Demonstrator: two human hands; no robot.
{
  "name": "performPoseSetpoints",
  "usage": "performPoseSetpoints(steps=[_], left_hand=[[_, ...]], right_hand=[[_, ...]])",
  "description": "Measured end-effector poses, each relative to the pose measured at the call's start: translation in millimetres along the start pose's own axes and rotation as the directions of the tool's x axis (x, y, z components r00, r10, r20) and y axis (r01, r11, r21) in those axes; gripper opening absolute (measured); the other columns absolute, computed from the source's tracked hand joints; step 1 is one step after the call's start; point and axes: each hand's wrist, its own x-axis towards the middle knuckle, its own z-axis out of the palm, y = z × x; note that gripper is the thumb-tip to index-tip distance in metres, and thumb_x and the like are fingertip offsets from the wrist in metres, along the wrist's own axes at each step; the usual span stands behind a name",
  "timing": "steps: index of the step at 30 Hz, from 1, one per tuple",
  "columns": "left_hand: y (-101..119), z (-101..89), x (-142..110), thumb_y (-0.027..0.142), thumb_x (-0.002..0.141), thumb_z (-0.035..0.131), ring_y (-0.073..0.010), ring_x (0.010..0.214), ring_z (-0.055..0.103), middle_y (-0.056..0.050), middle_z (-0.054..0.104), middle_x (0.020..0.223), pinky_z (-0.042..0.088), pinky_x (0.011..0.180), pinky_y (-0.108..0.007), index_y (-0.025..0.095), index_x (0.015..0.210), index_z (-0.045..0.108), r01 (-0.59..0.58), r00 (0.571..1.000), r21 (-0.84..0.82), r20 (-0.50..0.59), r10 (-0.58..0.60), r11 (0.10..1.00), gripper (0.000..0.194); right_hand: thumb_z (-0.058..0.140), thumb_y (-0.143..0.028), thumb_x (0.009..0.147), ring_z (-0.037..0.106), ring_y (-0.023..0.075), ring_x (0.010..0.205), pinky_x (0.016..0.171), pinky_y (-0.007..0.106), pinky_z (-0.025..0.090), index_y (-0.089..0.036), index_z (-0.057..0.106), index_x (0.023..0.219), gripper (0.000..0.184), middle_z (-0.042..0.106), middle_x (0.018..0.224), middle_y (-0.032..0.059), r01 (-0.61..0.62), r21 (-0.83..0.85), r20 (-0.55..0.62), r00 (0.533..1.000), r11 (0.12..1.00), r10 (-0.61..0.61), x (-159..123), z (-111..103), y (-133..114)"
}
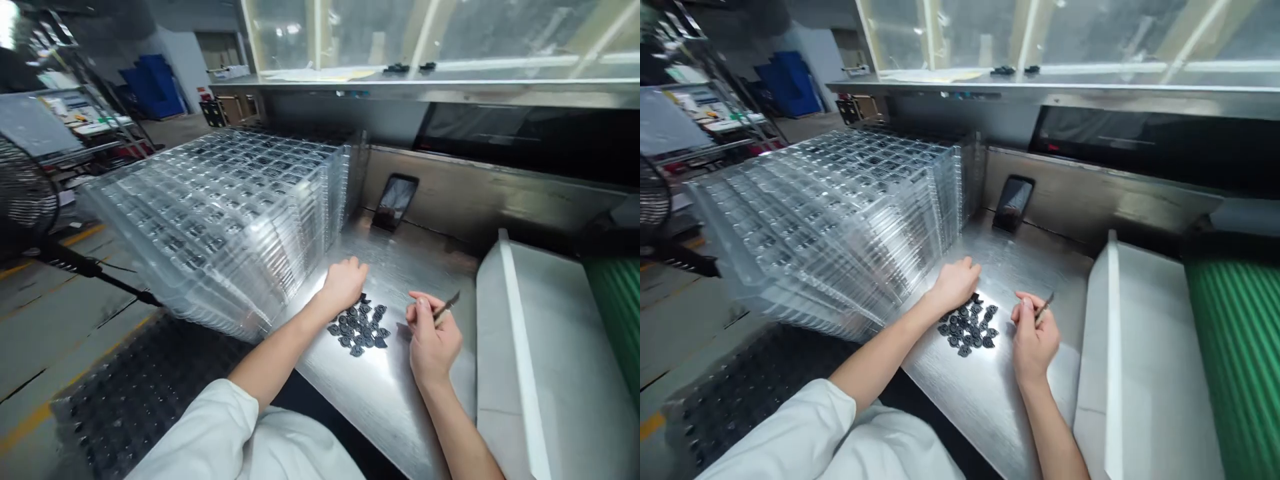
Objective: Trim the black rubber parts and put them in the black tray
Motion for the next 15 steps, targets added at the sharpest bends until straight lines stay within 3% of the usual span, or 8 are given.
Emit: performPoseSetpoints(steps=[5, 10, 15], left_hand=[[-3.9, -1.2, 0.9, 0.020, 0.100, 0.045, -0.0251, 0.096, 0.068, -0.013, 0.063, 0.110, 0.056, 0.073, -0.034, 0.015, 0.114, 0.062, -0.001, 1.000, -0.017, -0.017, 0.001, 1.000, 0.023], [-11.0, 0.9, -2.7, 0.026, 0.101, 0.046, -0.0260, 0.100, 0.067, -0.012, 0.063, 0.110, 0.056, 0.075, -0.035, 0.015, 0.116, 0.061, 0.001, 0.998, -0.031, -0.057, -0.003, 1.000, 0.024], [-12.3, -1.8, -5.9, 0.024, 0.100, 0.043, -0.0278, 0.098, 0.066, -0.013, 0.061, 0.109, 0.056, 0.071, -0.037, 0.015, 0.117, 0.061, -0.013, 0.999, -0.056, -0.049, 0.010, 0.998, 0.026]], right_hand=[[0.071, -0.056, 0.091, 0.046, 0.0133, 0.057, 0.051, 0.026, 0.031, -0.018, 0.070, 0.100, 0.039, 0.055, 0.066, -0.0018, -0.034, 0.035, -0.004, 0.999, 0.999, 0.034, 2.5, -1.2, 1.6], [0.072, -0.061, 0.086, 0.048, 0.0150, 0.058, 0.052, 0.028, 0.034, -0.020, 0.071, 0.100, 0.044, 0.056, 0.068, -0.0006, -0.074, -0.013, -0.010, 0.997, 0.997, 0.074, 2.9, -0.3, -4.0], [0.069, -0.059, 0.087, 0.047, 0.0187, 0.058, 0.052, 0.034, 0.034, -0.023, 0.071, 0.097, 0.037, 0.057, 0.070, 0.0013, -0.078, -0.108, 0.004, 0.997, 0.991, 0.079, 0.3, -4.5, -10.3]])
